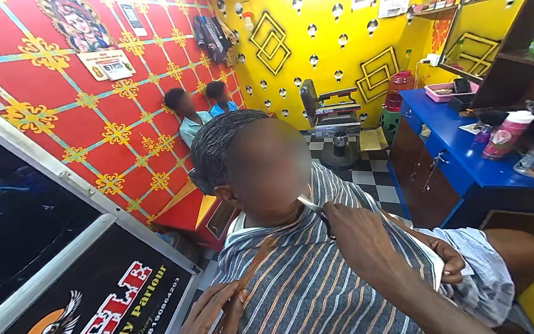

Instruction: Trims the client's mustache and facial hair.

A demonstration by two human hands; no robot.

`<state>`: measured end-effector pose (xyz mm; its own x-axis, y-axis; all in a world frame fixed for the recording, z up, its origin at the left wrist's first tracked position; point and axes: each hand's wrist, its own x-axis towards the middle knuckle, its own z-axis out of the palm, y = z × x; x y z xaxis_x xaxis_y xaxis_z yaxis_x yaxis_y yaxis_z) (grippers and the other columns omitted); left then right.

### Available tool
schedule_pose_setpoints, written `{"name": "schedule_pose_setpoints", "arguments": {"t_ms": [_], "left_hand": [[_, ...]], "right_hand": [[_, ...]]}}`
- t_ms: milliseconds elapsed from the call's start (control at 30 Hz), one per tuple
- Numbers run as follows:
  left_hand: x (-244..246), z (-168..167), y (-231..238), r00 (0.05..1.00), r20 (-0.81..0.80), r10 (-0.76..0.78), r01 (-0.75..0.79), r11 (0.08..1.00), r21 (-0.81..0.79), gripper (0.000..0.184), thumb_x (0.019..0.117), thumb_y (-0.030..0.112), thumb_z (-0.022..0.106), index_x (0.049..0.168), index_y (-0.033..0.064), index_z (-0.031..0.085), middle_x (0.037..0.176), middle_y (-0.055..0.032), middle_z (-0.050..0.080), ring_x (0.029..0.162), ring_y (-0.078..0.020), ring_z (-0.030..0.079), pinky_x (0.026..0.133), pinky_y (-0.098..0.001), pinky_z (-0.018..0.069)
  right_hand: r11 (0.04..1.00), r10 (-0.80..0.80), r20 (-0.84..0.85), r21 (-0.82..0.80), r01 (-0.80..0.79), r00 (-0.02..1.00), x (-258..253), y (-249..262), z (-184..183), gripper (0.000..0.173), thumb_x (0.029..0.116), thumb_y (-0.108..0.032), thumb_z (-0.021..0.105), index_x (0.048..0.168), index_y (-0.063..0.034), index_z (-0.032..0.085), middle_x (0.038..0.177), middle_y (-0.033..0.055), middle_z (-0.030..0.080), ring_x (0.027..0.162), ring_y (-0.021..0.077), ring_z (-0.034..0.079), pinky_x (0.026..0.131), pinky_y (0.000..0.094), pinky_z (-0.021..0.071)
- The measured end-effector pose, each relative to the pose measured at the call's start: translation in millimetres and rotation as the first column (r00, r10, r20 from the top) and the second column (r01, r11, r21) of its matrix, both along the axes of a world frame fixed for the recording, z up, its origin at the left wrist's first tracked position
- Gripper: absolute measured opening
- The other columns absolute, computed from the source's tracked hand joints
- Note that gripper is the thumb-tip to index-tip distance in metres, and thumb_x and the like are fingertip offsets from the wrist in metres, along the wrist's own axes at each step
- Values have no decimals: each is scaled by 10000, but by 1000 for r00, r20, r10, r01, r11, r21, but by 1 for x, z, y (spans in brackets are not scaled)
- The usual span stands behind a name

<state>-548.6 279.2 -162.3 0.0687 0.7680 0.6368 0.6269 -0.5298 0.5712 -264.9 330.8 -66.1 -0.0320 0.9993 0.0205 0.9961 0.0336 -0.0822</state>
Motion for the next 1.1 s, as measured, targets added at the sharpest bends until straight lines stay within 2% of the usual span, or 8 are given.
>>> {"name": "schedule_pose_setpoints", "arguments": {"t_ms": [133,233,367,433,633,800,967,1100], "left_hand": [[20,20,12,999,26,31,-34,992,124,163,912,99,734,1011,-27,763,922,-93,689,815,-1,634,722,-115,528],[43,43,26,997,-24,73,-66,977,203,173,929,144,714,1028,17,777,942,-80,698,817,-20,630,702,-137,517],[67,61,43,996,-37,-78,86,957,277,161,943,187,716,1047,86,786,993,-40,721,880,-26,663,739,-143,554],[75,72,51,998,-38,-44,54,944,325,170,951,193,703,1054,88,788,992,-33,719,871,-33,658,736,-163,551],[84,88,72,947,-231,222,-149,943,296,232,947,269,632,1037,152,810,937,0,724,751,-115,661,672,-351,548],[78,73,63,974,-227,-17,2,998,-66,194,939,305,667,1036,208,804,945,57,727,748,-39,676,648,-245,593],[87,61,61,954,89,-286,295,948,-117,166,952,242,688,1042,129,769,959,32,715,755,-29,654,621,-177,556],[122,62,66,770,415,-485,597,777,-199,199,989,196,655,1064,28,728,1208,-119,675,1009,-181,687,807,-309,613]], "right_hand": [[969,156,-139,214,-124,978,2,-7,-20,253,883,11,682,1120,-76,685,970,127,716,833,322,714,706,473,563],[878,355,-276,426,-217,893,-3,-13,-40,371,820,-70,786,1177,-106,687,1056,98,721,938,292,716,822,475,583],[953,295,-590,121,-279,752,-8,-32,-36,308,914,-67,677,1221,-91,672,1032,115,730,906,306,718,762,523,573],[948,319,-670,211,-239,671,-3,-33,-46,305,917,-101,693,1222,-96,683,1020,73,745,880,245,732,766,473,605],[955,270,-631,274,-118,727,13,-24,-61,278,929,-102,656,1202,-131,697,1058,34,745,918,196,733,796,423,611],[994,85,-723,110,-8,685,34,-17,-54,314,942,-109,660,1250,-164,690,1106,-8,744,966,147,728,874,399,613],[1000,-23,-457,-8,22,889,55,-7,-11,274,963,-73,624,1224,-126,688,1060,101,730,971,300,706,850,537,561],[997,71,-170,21,-69,983,58,-1,16,153,947,-107,674,1092,-85,717,969,140,709,919,349,691,767,537,543]]}}
